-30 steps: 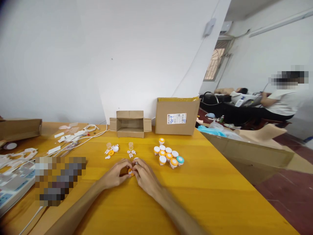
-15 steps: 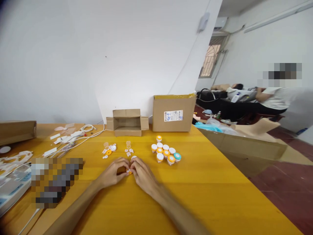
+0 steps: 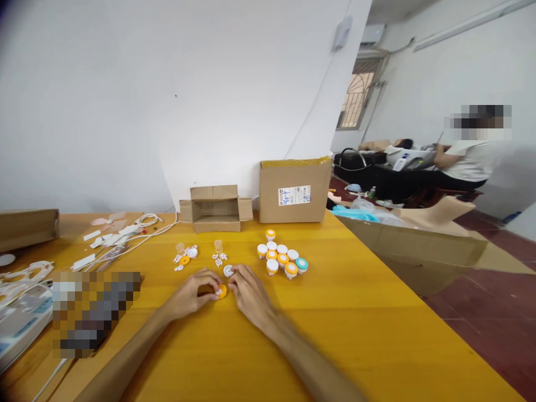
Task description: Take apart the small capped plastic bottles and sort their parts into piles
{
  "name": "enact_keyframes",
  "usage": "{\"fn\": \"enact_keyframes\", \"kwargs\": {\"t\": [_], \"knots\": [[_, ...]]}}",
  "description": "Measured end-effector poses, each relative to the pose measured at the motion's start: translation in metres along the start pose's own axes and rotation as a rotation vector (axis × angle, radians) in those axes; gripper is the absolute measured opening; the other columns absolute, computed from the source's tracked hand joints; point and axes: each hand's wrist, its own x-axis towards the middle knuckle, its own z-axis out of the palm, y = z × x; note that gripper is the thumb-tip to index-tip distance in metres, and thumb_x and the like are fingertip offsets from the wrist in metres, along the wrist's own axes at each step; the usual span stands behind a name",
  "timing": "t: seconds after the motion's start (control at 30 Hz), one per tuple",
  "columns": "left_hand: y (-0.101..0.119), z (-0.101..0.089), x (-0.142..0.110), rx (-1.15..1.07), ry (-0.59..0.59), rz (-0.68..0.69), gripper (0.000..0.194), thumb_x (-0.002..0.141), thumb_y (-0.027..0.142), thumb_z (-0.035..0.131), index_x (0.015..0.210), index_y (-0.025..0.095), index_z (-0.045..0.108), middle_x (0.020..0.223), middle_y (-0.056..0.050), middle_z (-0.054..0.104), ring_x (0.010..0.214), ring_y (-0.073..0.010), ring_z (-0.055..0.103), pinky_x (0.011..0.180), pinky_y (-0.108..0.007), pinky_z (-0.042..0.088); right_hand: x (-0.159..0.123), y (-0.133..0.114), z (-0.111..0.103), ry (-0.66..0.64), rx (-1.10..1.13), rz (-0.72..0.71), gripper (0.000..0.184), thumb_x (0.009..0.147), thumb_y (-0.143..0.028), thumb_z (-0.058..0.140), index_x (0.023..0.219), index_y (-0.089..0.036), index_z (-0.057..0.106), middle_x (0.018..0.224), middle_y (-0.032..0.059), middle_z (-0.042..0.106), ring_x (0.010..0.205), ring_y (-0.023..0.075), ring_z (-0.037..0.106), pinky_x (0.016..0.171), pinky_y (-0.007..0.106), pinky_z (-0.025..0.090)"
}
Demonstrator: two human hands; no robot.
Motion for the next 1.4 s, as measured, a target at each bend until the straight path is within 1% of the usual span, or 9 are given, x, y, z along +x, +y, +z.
{"fn": "enact_keyframes", "kwargs": {"t": [0.1, 0.2, 0.3, 0.47, 0.73, 0.93, 1.1, 1.2, 1.4], "knots": [[0.000, -0.001, 0.000, -0.011, -0.010, 0.005, 0.012, 0.087, 0.031, 0.068, 0.079, 0.022, 0.070, 0.099, -0.006, 0.072, 0.097, -0.0203, 0.063, 0.094, -0.035, 0.044, 0.001, -0.007, -0.003, -0.020, 0.003, -0.033, 0.020, 0.090, -0.007, 0.050, 0.089, -0.023, 0.062, 0.109, 0.0072, 0.062, 0.101, 0.0221, 0.060, 0.087, 0.037, 0.053], [-0.001, -0.001, 0.000, -0.013, -0.019, 0.008, 0.015, 0.087, 0.034, 0.068, 0.078, 0.022, 0.071, 0.098, -0.006, 0.072, 0.095, -0.0199, 0.064, 0.096, -0.035, 0.043, 0.001, -0.015, -0.005, -0.072, 0.014, -0.077, 0.018, 0.091, -0.008, 0.053, 0.089, -0.023, 0.064, 0.112, 0.0074, 0.062, 0.107, 0.0223, 0.058, 0.091, 0.037, 0.051], [-0.002, 0.000, 0.001, -0.018, -0.026, 0.012, 0.017, 0.087, 0.036, 0.068, 0.078, 0.022, 0.072, 0.096, -0.005, 0.073, 0.095, -0.0198, 0.064, 0.097, -0.035, 0.043, 0.000, -0.018, -0.005, -0.097, 0.028, -0.100, 0.019, 0.089, -0.006, 0.054, 0.088, -0.022, 0.064, 0.111, 0.0071, 0.062, 0.105, 0.0217, 0.058, 0.091, 0.036, 0.051], [-0.001, 0.000, 0.001, -0.017, -0.026, 0.021, 0.019, 0.088, 0.037, 0.068, 0.079, 0.021, 0.073, 0.095, -0.005, 0.074, 0.094, -0.0195, 0.065, 0.096, -0.034, 0.044, -0.001, -0.016, -0.001, -0.089, 0.044, -0.098, 0.018, 0.089, -0.005, 0.056, 0.089, -0.021, 0.065, 0.111, 0.0076, 0.062, 0.106, 0.0217, 0.057, 0.090, 0.037, 0.051], [0.003, -0.003, 0.002, -0.033, -0.048, 0.043, 0.015, 0.087, 0.032, 0.068, 0.078, 0.021, 0.074, 0.091, -0.005, 0.075, 0.094, -0.0192, 0.066, 0.093, -0.032, 0.046, -0.002, -0.015, 0.002, -0.062, 0.037, -0.111, 0.021, 0.090, -0.005, 0.054, 0.085, -0.022, 0.066, 0.104, 0.0063, 0.062, 0.099, 0.0206, 0.059, 0.086, 0.035, 0.052], [0.006, -0.004, 0.000, 0.054, -0.053, 0.048, 0.011, 0.088, 0.024, 0.064, 0.083, 0.022, 0.074, 0.099, -0.005, 0.075, 0.099, -0.0194, 0.065, 0.094, -0.032, 0.046, -0.002, -0.016, 0.003, -0.044, 0.000, -0.140, 0.023, 0.089, -0.003, 0.053, 0.084, -0.022, 0.065, 0.103, 0.0062, 0.063, 0.096, 0.0200, 0.060, 0.084, 0.034, 0.052], [0.010, -0.001, 0.000, 0.128, -0.021, 0.015, 0.012, 0.086, 0.019, 0.062, 0.079, 0.021, 0.071, 0.100, -0.005, 0.073, 0.098, -0.0190, 0.064, 0.091, -0.031, 0.047, -0.002, -0.018, 0.004, -0.034, -0.002, -0.149, 0.023, 0.087, -0.002, 0.053, 0.082, -0.022, 0.063, 0.103, 0.0061, 0.062, 0.095, 0.0199, 0.059, 0.083, 0.034, 0.052], [0.013, -0.001, 0.000, 0.145, -0.013, -0.012, 0.013, 0.085, 0.017, 0.062, 0.077, 0.022, 0.070, 0.097, -0.004, 0.071, 0.096, -0.0187, 0.064, 0.090, -0.031, 0.047, -0.002, -0.019, 0.005, -0.027, 0.011, -0.166, 0.024, 0.087, -0.001, 0.053, 0.082, -0.022, 0.062, 0.102, 0.0059, 0.061, 0.096, 0.0198, 0.059, 0.084, 0.033, 0.052], [0.014, 0.000, 0.000, 0.103, -0.007, -0.046, 0.013, 0.085, 0.019, 0.064, 0.075, 0.022, 0.071, 0.091, -0.003, 0.070, 0.093, -0.0184, 0.063, 0.089, -0.030, 0.046, -0.002, -0.020, 0.004, -0.032, 0.008, -0.177, 0.024, 0.088, -0.002, 0.051, 0.081, -0.022, 0.061, 0.100, 0.0057, 0.061, 0.092, 0.0193, 0.058, 0.081, 0.033, 0.052]]}}
